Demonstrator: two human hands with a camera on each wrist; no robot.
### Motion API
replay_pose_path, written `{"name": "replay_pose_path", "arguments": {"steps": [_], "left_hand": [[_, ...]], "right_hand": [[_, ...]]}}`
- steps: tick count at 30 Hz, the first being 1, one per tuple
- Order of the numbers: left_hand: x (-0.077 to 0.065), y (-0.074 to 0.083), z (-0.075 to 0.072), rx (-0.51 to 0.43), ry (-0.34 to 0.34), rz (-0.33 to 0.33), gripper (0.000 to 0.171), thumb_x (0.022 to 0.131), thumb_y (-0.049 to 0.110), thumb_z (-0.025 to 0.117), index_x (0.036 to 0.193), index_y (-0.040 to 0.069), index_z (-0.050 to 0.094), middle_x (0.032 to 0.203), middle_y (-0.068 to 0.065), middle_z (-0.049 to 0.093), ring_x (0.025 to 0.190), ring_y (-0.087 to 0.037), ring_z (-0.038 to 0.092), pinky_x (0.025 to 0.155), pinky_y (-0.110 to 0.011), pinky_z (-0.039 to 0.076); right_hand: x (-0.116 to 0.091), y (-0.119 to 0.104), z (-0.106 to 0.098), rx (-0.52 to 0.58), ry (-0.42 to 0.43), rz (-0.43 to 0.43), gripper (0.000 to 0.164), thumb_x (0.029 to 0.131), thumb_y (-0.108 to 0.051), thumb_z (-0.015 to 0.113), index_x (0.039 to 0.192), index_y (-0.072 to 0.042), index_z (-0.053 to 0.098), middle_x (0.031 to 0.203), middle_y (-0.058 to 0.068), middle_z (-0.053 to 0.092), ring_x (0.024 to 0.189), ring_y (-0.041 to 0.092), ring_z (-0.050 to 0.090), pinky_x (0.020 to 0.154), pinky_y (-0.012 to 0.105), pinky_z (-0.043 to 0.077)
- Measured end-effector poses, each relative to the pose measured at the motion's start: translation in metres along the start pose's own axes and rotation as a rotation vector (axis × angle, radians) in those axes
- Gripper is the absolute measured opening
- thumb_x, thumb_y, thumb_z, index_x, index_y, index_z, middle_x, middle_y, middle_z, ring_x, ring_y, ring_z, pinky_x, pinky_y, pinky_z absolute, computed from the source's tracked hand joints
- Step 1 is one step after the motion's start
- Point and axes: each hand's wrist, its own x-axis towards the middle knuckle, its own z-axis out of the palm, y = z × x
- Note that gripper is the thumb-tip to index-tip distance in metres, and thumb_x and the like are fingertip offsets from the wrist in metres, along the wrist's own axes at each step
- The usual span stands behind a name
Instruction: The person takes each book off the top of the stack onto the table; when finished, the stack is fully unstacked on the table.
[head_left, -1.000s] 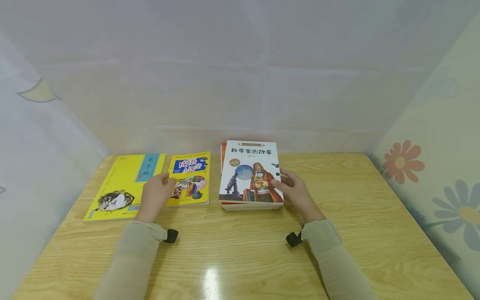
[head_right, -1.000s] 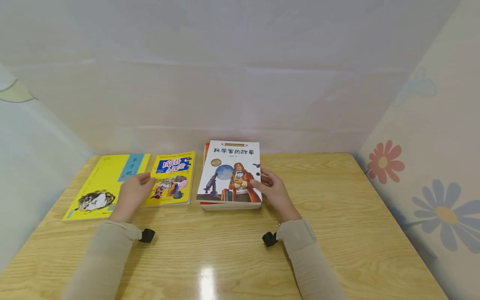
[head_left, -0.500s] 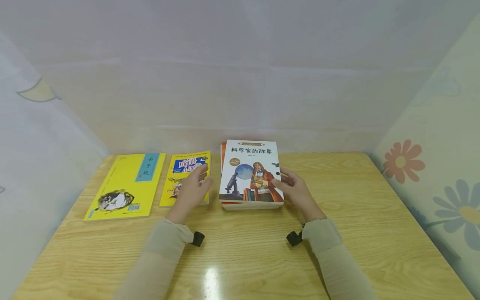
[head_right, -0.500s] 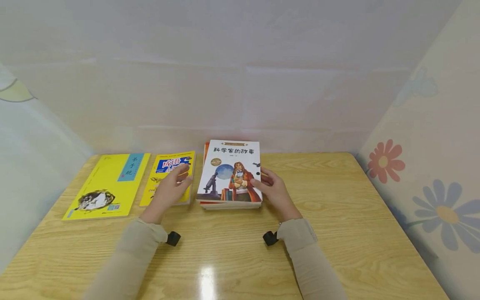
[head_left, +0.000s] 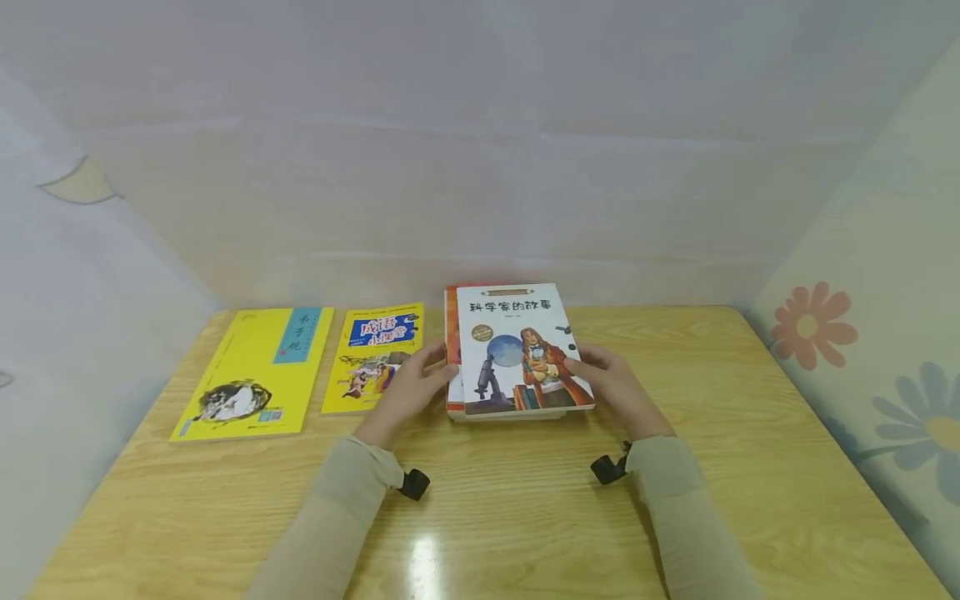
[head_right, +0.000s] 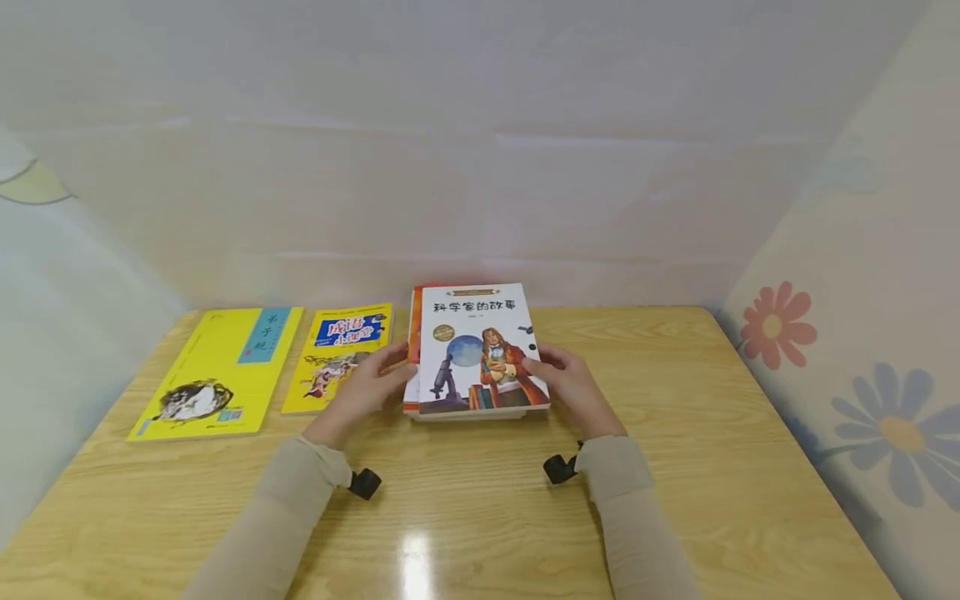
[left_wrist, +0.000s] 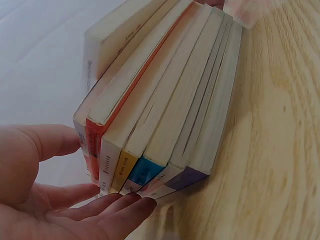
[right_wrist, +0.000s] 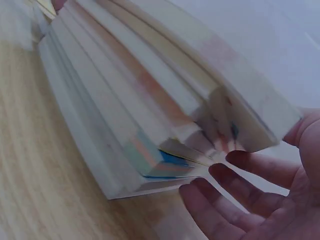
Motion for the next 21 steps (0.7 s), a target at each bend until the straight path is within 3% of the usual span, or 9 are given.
{"name": "replay_pose_path", "arguments": {"steps": [5,12,14,17,21], "left_hand": [[0.000,-0.001,0.002,-0.088,-0.009,-0.061,0.070,0.100,0.036,0.064,0.159,0.014,0.033,0.157,-0.011,0.043,0.144,-0.032,0.042,0.116,-0.048,0.038],[0.002,-0.004,0.002,-0.176,-0.021,-0.071,0.069,0.101,0.031,0.065,0.159,0.014,0.033,0.156,-0.012,0.044,0.143,-0.031,0.042,0.113,-0.046,0.041],[0.002,-0.005,0.002,-0.187,-0.022,-0.074,0.069,0.101,0.030,0.065,0.159,0.014,0.033,0.156,-0.013,0.044,0.143,-0.031,0.042,0.113,-0.047,0.041],[0.002,-0.006,0.002,-0.198,-0.019,-0.078,0.068,0.101,0.029,0.065,0.159,0.014,0.033,0.156,-0.012,0.044,0.143,-0.030,0.042,0.113,-0.046,0.041],[0.001,-0.005,0.003,-0.215,-0.013,-0.076,0.067,0.101,0.026,0.065,0.159,0.013,0.034,0.156,-0.012,0.044,0.142,-0.029,0.043,0.111,-0.045,0.044]], "right_hand": [[-0.002,-0.002,-0.012,0.015,-0.019,0.000,0.073,0.099,-0.034,0.067,0.156,-0.002,0.035,0.155,0.020,0.040,0.145,0.033,0.037,0.121,0.049,0.027],[-0.007,-0.011,-0.018,0.037,-0.043,-0.020,0.064,0.104,-0.021,0.060,0.155,0.006,0.032,0.150,0.027,0.043,0.140,0.035,0.042,0.119,0.046,0.032],[-0.007,-0.012,-0.020,0.045,-0.051,-0.020,0.060,0.104,-0.019,0.057,0.153,0.006,0.034,0.147,0.022,0.047,0.135,0.028,0.046,0.116,0.038,0.036],[-0.008,-0.013,-0.022,0.065,-0.051,-0.026,0.057,0.105,-0.017,0.056,0.153,0.007,0.035,0.137,0.013,0.058,0.119,0.014,0.058,0.102,0.027,0.049],[-0.013,-0.016,-0.032,0.100,-0.012,-0.027,0.058,0.106,-0.018,0.055,0.155,0.003,0.033,0.130,0.008,0.061,0.097,0.005,0.067,0.080,0.025,0.059]]}}
